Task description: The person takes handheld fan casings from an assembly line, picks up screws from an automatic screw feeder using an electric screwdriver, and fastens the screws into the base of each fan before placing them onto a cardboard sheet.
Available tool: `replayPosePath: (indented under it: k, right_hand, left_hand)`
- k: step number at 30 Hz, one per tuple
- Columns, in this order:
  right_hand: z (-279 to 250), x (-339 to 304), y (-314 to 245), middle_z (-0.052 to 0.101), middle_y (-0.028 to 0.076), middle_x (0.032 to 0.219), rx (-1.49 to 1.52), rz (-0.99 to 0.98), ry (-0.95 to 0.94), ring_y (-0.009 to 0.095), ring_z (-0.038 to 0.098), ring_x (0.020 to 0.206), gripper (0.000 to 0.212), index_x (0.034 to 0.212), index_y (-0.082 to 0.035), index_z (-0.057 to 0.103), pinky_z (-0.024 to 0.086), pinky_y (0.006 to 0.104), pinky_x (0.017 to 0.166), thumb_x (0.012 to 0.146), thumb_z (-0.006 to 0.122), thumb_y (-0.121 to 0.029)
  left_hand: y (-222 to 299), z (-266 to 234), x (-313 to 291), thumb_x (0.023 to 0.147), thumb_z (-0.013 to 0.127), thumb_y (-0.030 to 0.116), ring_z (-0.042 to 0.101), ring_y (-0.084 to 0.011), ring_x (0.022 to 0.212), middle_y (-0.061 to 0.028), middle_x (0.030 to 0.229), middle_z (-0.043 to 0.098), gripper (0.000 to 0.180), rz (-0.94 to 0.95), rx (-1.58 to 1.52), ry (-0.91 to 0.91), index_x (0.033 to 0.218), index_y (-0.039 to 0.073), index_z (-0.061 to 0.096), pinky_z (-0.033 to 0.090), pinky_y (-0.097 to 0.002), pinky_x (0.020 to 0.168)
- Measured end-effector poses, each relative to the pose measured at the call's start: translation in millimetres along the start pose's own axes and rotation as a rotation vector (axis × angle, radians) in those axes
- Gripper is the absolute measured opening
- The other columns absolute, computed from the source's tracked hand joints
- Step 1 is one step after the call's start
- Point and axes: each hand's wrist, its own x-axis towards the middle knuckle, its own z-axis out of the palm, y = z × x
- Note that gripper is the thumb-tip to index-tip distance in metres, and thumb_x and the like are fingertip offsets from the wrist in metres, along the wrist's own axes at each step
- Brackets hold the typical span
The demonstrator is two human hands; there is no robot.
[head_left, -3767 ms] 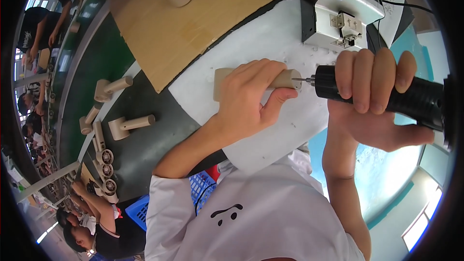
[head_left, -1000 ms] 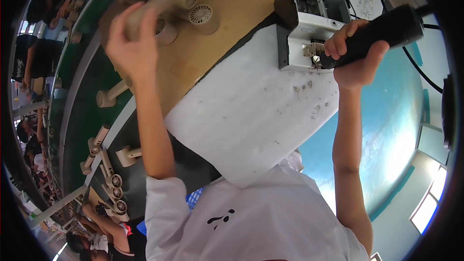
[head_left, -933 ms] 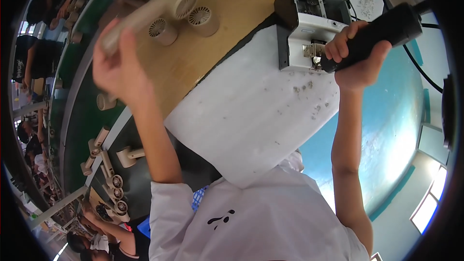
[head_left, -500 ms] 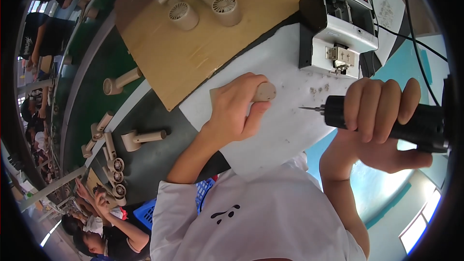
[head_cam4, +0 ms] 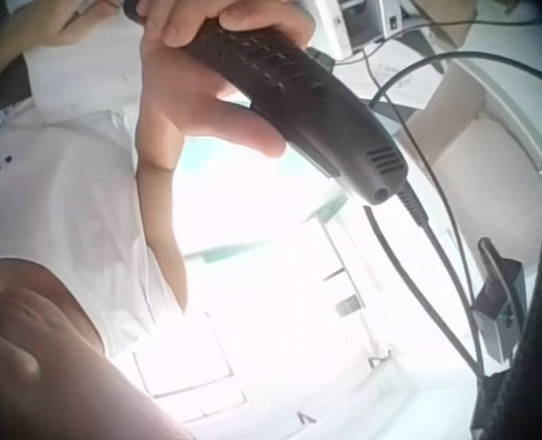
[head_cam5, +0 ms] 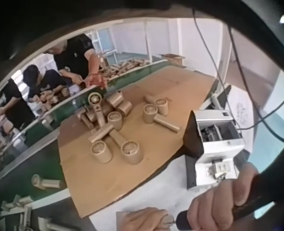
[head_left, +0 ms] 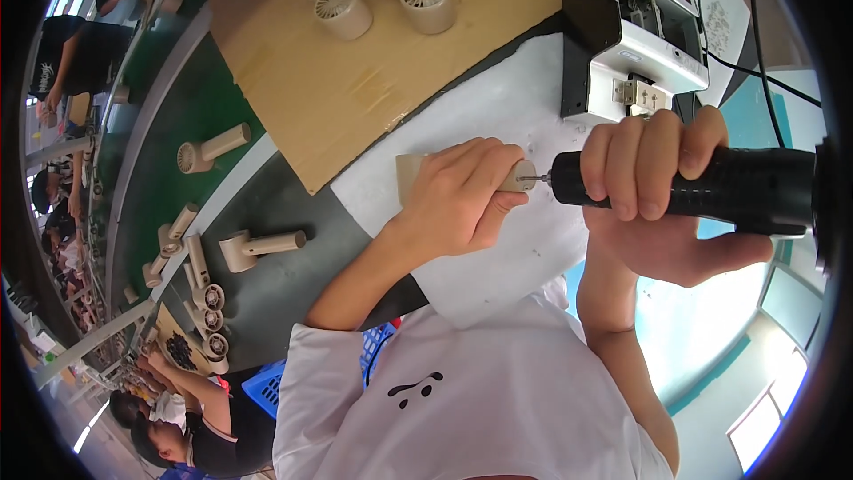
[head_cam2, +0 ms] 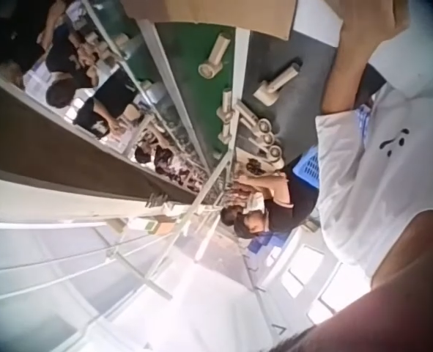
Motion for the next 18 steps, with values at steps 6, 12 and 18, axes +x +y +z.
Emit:
replayPosePath:
  k: [6, 12, 18]
  right_hand:
    - [-4.6, 0.2, 4.1, 0.047, -0.002, 0.075, 0.050, -0.018, -0.043, 0.010, 0.045, 0.061, 0.063, 0.097, -0.013, 0.039, 0.038, 0.0265, 0.062, 0.082, 0.058, -0.071]
    - [-18.9, 1.3, -8.3, 0.045, -0.001, 0.072, -0.137, -0.089, 0.010, 0.011, 0.042, 0.060, 0.067, 0.096, -0.012, 0.041, 0.036, 0.0284, 0.062, 0.078, 0.059, -0.075]
    - [-94.8, 5.8, -55.0, 0.046, 0.005, 0.072, -0.510, -0.258, 0.079, 0.017, 0.043, 0.059, 0.092, 0.101, -0.006, 0.048, 0.039, 0.0342, 0.060, 0.072, 0.035, -0.092]
  left_hand:
    - [-0.5, 4.0, 3.1, 0.077, 0.068, 0.009, 0.059, -0.0308, 0.065, -0.0142, 0.080, 0.060, 0.029, 0.005, 0.002, 0.030, 0.102, -0.001, 0.056, 0.048, -0.0358, 0.057]
    - [-2.4, -4.5, 3.7, 0.078, 0.070, 0.012, 0.061, -0.0323, 0.069, -0.0144, 0.081, 0.061, 0.031, -0.053, -0.034, -0.013, 0.102, 0.000, 0.056, 0.050, -0.0376, 0.061]
    - [3.5, -11.2, -1.9, 0.083, 0.071, 0.014, 0.061, -0.0290, 0.068, -0.0136, 0.081, 0.062, 0.024, -0.195, -0.172, 0.035, 0.098, 0.000, 0.059, 0.049, -0.0334, 0.061]
